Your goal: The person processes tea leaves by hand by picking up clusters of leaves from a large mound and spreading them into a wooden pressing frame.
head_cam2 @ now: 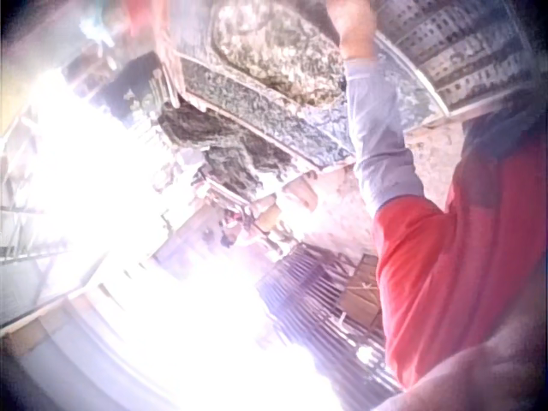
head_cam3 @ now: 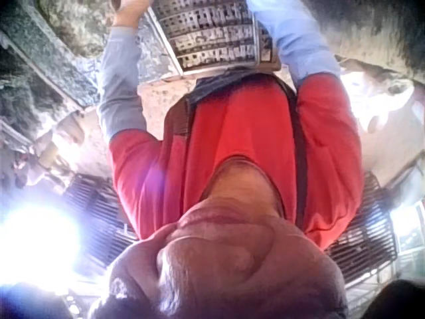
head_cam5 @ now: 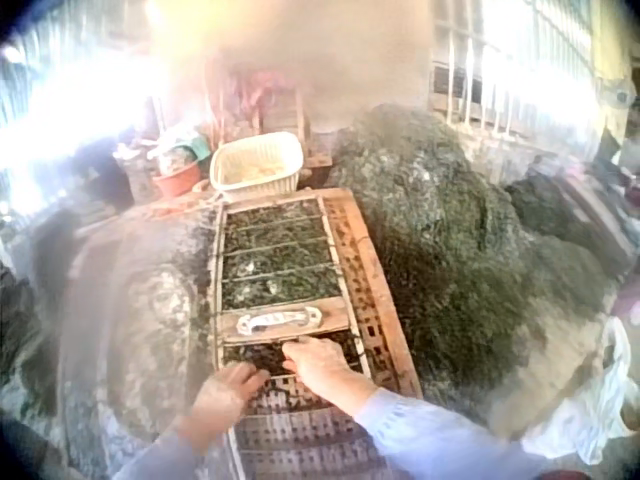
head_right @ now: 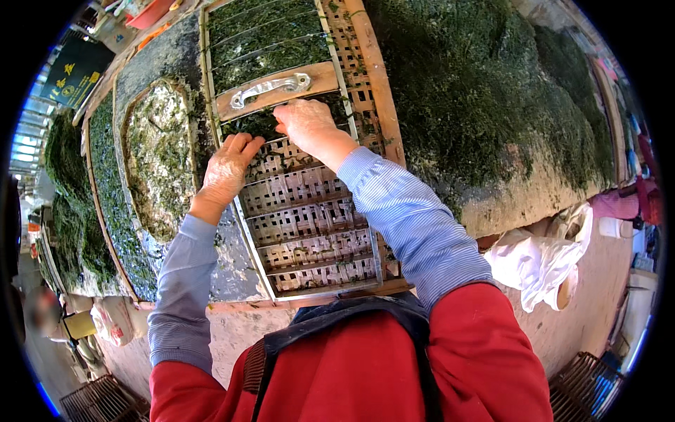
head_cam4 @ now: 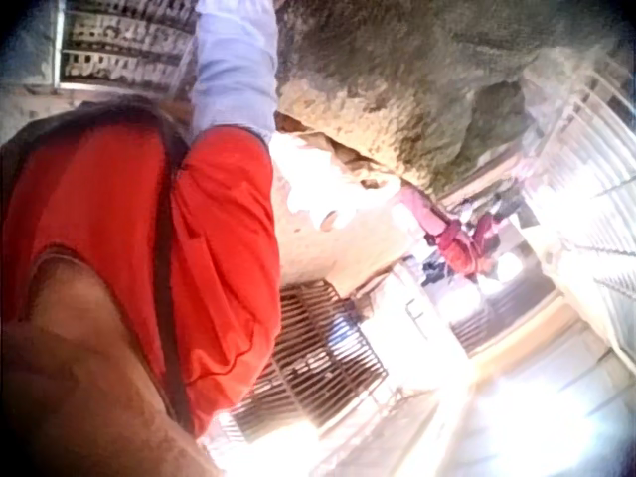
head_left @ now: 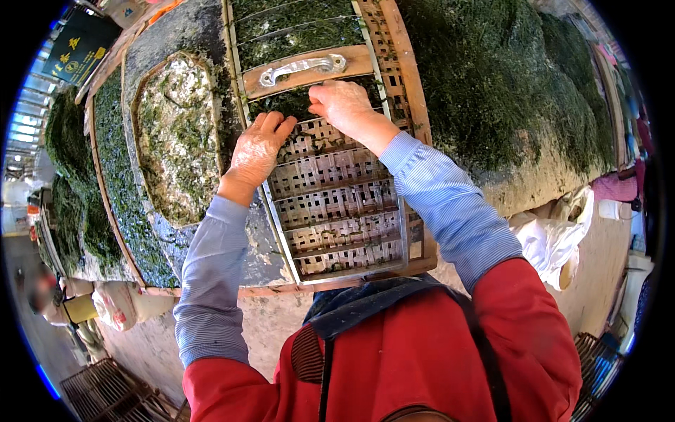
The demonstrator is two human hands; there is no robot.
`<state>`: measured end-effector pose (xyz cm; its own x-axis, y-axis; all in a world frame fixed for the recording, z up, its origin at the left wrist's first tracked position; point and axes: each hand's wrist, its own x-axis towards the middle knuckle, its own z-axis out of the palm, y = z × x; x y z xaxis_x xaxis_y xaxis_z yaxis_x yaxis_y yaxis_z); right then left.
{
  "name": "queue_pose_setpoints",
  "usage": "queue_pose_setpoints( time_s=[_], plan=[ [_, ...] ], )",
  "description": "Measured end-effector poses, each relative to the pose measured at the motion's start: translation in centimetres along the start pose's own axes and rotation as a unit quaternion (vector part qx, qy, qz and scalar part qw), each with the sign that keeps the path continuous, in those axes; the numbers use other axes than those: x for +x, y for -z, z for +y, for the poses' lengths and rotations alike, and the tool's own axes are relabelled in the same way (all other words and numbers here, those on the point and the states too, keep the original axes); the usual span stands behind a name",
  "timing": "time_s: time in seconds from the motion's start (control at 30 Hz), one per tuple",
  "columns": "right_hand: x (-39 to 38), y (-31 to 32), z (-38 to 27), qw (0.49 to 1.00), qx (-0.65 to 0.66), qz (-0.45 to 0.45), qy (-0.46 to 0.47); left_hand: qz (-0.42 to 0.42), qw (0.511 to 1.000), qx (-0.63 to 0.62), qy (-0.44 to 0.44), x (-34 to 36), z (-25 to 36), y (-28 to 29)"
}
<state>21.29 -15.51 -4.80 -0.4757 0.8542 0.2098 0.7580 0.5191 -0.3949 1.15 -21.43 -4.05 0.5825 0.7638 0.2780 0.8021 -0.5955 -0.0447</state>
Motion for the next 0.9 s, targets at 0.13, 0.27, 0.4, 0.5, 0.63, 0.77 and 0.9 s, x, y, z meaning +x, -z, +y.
queue_pose_setpoints(
  time_s=[0.13,0.27,0.4,0.5,0.63,0.77,0.9],
  plan=[
    [0.0,1.7,1.1,0.976,0.207,-0.053,-0.028,-0.022,0.999,-0.019,0.026,1.5,-1.4,-0.5],
    [-4.4,5.5,3.2,0.967,0.18,0.156,-0.095,-0.056,0.955,-0.252,0.147,3.1,-3.1,0.1],
    [-7.8,3.5,3.9,0.963,0.003,0.268,0.038,-0.126,0.964,-0.11,0.208,5.6,-1.7,0.1],
    [-10.0,4.4,4.6,0.939,0.113,0.312,-0.088,-0.069,0.968,-0.08,0.227,6.8,-2.2,1.4],
    [-13.4,4.0,5.6,0.959,0.113,0.176,-0.192,-0.118,0.963,-0.066,0.234,6.2,-1.8,0.1],
    [-13.6,3.4,3.9,0.98,0.057,0.09,-0.17,-0.095,0.97,-0.108,0.196,5.6,-2.8,1.0],
    [-11.1,1.1,7.4,0.986,-0.001,0.154,-0.064,-0.055,0.986,-0.155,0.026,4.3,0.2,2.1]
  ],
)
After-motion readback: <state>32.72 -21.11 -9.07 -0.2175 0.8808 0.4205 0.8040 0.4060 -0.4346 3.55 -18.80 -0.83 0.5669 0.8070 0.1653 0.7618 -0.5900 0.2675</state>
